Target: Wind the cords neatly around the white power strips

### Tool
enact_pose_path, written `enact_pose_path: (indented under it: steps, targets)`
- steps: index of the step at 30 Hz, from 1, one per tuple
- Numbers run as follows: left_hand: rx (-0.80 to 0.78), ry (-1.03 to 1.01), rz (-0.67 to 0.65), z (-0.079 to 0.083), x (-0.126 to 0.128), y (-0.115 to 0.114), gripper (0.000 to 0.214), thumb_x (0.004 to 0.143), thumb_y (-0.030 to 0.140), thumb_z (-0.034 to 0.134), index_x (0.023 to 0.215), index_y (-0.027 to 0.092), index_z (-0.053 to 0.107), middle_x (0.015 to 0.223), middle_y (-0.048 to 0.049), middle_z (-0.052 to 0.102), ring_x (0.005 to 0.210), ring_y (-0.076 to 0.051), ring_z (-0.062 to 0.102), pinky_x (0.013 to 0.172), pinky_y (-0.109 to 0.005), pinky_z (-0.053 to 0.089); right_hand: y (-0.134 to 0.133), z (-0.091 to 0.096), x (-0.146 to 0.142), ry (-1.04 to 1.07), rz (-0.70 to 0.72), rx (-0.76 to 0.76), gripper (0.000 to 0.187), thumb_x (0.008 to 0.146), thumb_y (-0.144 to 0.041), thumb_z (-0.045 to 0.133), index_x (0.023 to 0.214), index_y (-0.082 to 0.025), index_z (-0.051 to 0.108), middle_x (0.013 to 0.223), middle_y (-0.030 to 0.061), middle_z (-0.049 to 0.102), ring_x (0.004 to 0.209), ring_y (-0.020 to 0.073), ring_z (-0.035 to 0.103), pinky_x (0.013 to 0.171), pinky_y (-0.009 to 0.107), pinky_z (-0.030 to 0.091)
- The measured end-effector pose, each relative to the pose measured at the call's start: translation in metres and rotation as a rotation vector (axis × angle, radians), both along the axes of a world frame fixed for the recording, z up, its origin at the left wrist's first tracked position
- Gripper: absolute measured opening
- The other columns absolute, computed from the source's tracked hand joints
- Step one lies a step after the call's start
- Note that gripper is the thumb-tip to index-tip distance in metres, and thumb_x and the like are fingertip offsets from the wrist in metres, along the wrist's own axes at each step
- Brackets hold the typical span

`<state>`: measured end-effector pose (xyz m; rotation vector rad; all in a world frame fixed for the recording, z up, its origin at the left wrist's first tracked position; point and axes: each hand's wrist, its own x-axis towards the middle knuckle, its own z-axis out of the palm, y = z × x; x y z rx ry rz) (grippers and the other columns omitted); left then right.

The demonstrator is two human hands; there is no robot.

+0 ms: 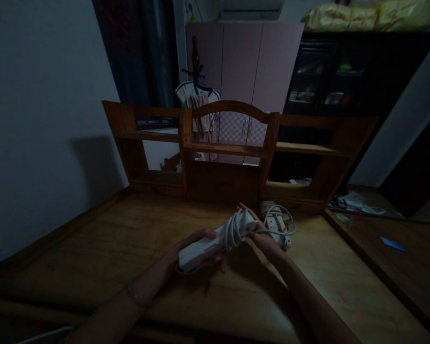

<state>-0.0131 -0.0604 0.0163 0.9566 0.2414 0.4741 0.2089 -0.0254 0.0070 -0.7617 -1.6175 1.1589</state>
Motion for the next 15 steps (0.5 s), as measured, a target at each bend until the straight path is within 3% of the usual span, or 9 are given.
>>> enact_pose_path:
  steps: [3,8,12,15]
  targets:
    - [-0.01,0.015,-0.042,0.0,-0.002,0.001,0.054,0.076,0.047,0.046,0.112,0.006,0.054,0.065,-0.0042,0.059,0.045,-0.012,0.05,0.072,-0.038,0.049,-0.007,0.012,0.002,0.134,0.034,-0.039,0.068,0.066,-0.012,0.055,0.131,-0.033,0.049,0.133,-0.0002,0.054,0.121,0.0212,0.049,0.099,0.035,0.042]
    - [-0.112,0.092,-0.072,0.005,-0.011,-0.005,0.049,0.079,0.042,0.046,0.11,0.006,0.056,0.069,-0.0069,0.06,0.049,-0.013,0.052,0.051,-0.024,0.044,-0.008,0.024,0.004,0.291,0.193,-0.14,0.078,0.063,-0.01,0.054,0.136,-0.035,0.041,0.147,-0.0008,0.036,0.132,0.0238,0.037,0.09,0.034,0.046]
    - [-0.182,0.151,-0.09,-0.003,-0.015,-0.004,0.049,0.082,0.043,0.043,0.111,0.007,0.056,0.076,-0.0098,0.063,0.053,-0.014,0.055,0.048,-0.023,0.041,-0.004,0.028,0.01,0.388,0.206,-0.152,0.07,0.067,-0.015,0.051,0.135,-0.03,0.044,0.145,0.0017,0.04,0.13,0.0247,0.04,0.1,0.041,0.039]
    - [-0.138,0.095,0.011,-0.013,-0.013,0.007,0.049,0.085,0.045,0.04,0.113,0.008,0.055,0.081,-0.0116,0.064,0.057,-0.015,0.058,0.051,-0.024,0.043,-0.001,0.032,0.017,0.469,0.158,-0.118,0.059,0.073,-0.023,0.05,0.132,-0.027,0.047,0.142,0.0028,0.043,0.128,0.0244,0.043,0.108,0.044,0.03]
